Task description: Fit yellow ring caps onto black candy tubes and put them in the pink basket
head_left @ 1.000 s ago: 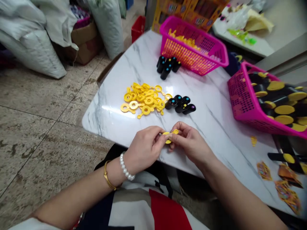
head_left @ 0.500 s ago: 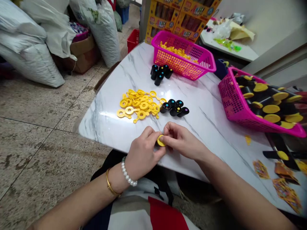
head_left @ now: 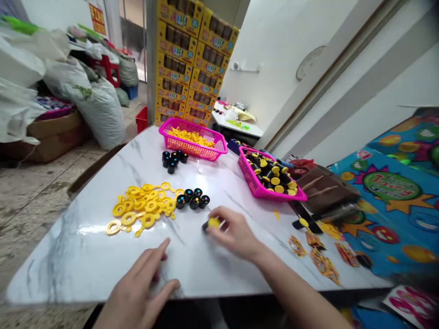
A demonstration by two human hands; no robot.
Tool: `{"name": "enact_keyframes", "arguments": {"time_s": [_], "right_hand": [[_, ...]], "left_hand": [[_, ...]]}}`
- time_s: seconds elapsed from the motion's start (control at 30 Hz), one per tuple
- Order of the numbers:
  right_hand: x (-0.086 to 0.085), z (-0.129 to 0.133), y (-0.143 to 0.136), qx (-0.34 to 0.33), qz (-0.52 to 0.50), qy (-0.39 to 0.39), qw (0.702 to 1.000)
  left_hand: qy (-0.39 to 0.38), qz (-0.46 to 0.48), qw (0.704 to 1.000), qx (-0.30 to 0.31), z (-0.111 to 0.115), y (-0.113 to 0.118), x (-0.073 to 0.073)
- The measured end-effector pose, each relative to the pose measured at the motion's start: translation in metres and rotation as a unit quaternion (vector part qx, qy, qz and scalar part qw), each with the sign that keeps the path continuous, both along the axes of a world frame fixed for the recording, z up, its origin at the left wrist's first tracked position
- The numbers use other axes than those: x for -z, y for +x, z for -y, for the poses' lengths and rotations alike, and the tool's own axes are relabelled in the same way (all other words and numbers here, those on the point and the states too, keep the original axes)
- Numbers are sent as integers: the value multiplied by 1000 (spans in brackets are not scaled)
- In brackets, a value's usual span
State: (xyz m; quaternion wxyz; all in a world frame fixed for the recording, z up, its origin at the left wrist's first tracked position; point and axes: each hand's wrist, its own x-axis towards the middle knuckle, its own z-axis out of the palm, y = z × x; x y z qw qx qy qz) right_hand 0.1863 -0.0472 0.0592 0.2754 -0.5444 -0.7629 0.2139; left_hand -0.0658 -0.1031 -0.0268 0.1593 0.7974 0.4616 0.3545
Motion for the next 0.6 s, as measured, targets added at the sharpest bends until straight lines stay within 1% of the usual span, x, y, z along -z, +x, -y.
{"name": "enact_keyframes", "arguments": {"time_s": [0.03, 0.07, 0.1, 0.13, 0.17, 0.2, 0.23, 0.3, 0.37, 0.4, 0.43, 0.5, 0.53, 0.57, 0.6], "right_hand": [[-9, -13, 25, 60, 6, 29, 998], [-18, -28, 51, 125, 17, 70, 990], [-28, -43, 79, 195, 49, 119, 972], [-36, -58, 106, 255, 95, 167, 948], [-43, -73, 130, 307, 146, 209, 917], [-47, -88, 152, 347, 198, 242, 884], [-49, -102, 170, 357, 209, 244, 877], [-47, -128, 196, 365, 221, 236, 873], [-40, -148, 208, 375, 293, 240, 846], [-37, -155, 209, 383, 322, 239, 832], [-35, -160, 208, 393, 342, 224, 824], [-35, -163, 202, 406, 347, 163, 829], [-36, -164, 198, 408, 337, 115, 841], [-37, -166, 195, 404, 333, 95, 847], [-38, -169, 194, 405, 334, 92, 846]], "left_hand": [[31, -7, 999, -29, -5, -9, 1], [57, -18, 996, -61, -10, -18, 1], [77, -32, 992, -94, -15, -25, -1], [87, -48, 988, -119, -20, -31, -4], [85, -66, 985, -137, -24, -35, -8], [73, -85, 983, -148, -28, -36, -13], [55, -102, 981, -155, -31, -34, -17], [10, -128, 977, -167, -37, -28, -24], [-30, -144, 973, -180, -43, -20, -27], [-45, -147, 971, -183, -45, -17, -28], [-55, -147, 970, -184, -46, -15, -29], [-57, -141, 972, -181, -45, -14, -29], [-50, -135, 973, -181, -44, -15, -27], [-39, -128, 975, -175, -44, -17, -24], [-24, -116, 978, -173, -45, -20, -18]]}}
